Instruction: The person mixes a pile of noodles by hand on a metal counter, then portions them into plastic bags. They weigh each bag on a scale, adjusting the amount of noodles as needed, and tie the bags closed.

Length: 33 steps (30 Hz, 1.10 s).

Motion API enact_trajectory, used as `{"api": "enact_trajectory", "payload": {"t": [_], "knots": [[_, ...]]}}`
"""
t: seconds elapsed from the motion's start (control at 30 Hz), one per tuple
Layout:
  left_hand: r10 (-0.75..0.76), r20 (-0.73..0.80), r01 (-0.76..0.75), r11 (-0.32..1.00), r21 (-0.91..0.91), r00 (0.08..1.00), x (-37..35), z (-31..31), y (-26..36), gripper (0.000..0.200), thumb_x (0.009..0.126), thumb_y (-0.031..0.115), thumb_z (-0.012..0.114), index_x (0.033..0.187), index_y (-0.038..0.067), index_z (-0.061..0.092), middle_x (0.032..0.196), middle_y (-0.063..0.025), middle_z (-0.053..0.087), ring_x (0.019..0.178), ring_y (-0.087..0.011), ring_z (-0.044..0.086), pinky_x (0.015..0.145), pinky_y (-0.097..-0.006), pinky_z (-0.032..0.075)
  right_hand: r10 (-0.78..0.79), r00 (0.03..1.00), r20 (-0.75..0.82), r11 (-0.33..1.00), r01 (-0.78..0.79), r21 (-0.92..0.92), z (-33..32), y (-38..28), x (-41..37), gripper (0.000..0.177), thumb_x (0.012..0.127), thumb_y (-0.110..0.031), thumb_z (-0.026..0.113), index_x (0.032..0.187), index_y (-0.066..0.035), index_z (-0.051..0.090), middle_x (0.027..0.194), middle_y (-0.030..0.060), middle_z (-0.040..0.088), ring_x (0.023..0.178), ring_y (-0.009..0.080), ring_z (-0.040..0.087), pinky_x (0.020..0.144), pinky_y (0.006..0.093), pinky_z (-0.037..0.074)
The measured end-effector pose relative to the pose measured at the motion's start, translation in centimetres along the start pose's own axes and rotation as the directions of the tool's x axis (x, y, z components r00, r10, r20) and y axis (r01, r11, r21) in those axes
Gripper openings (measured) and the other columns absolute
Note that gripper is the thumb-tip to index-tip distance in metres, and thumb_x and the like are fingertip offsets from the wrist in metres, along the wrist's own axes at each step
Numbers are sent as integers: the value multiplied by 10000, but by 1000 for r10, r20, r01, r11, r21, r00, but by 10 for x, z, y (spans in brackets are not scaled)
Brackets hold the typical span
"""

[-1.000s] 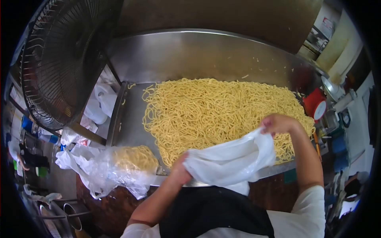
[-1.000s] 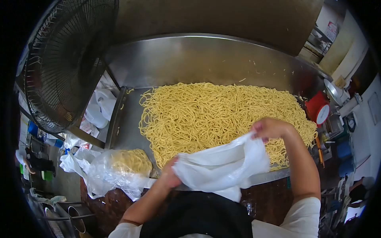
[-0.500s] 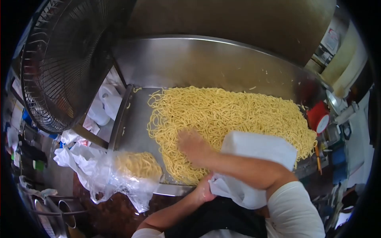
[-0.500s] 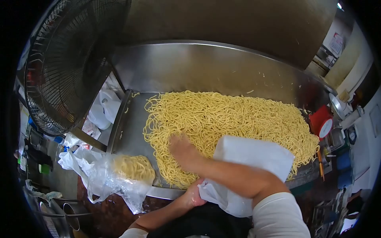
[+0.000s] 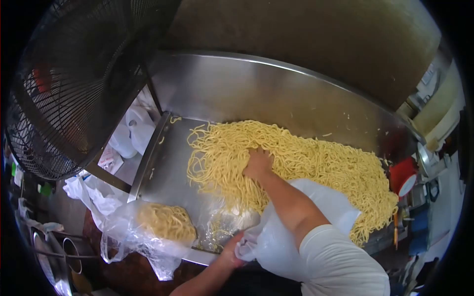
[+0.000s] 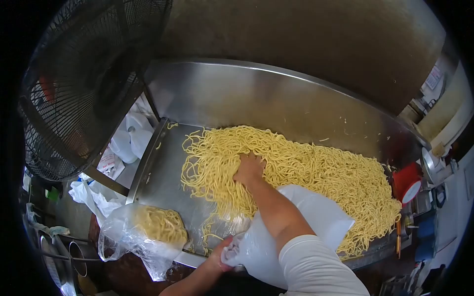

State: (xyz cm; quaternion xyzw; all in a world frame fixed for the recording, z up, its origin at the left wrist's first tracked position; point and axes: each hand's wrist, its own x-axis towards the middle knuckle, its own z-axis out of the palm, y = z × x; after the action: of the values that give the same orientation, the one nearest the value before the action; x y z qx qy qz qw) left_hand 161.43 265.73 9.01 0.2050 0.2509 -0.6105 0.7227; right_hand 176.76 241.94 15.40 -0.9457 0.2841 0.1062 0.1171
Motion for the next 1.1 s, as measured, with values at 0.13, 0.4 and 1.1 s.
{"api": "enact_trajectory", "payload": {"t": [0.13,0.4,1.1], "knots": [[107,-106,-112,993,-44,989,10,-2,20,527,989,441,357,1292,35,504,1269,-156,575,1191,-353,514,1044,-496,380,52,992,-117,972,-23,234,16,26,26,570,681,-381,751,1162,-101,632,1129,160,614,1045,321,605,898,371,498],[87,12,-85,988,-130,996,15,74,18,544,988,426,364,1298,-2,492,1323,-191,530,1243,-375,476,1094,-519,307,105,994,21,532,-74,844,-94,31,-23,333,762,-121,711,1067,2,659,1025,165,670,910,270,661,815,367,521],[268,1,-264,949,-170,963,101,96,148,251,981,264,392,986,79,561,906,-103,607,838,-283,592,827,-446,492,-558,747,361,780,323,537,-30,78,-144,593,703,-288,812,1221,-81,610,1180,126,649,1062,255,620,916,371,489]]}}
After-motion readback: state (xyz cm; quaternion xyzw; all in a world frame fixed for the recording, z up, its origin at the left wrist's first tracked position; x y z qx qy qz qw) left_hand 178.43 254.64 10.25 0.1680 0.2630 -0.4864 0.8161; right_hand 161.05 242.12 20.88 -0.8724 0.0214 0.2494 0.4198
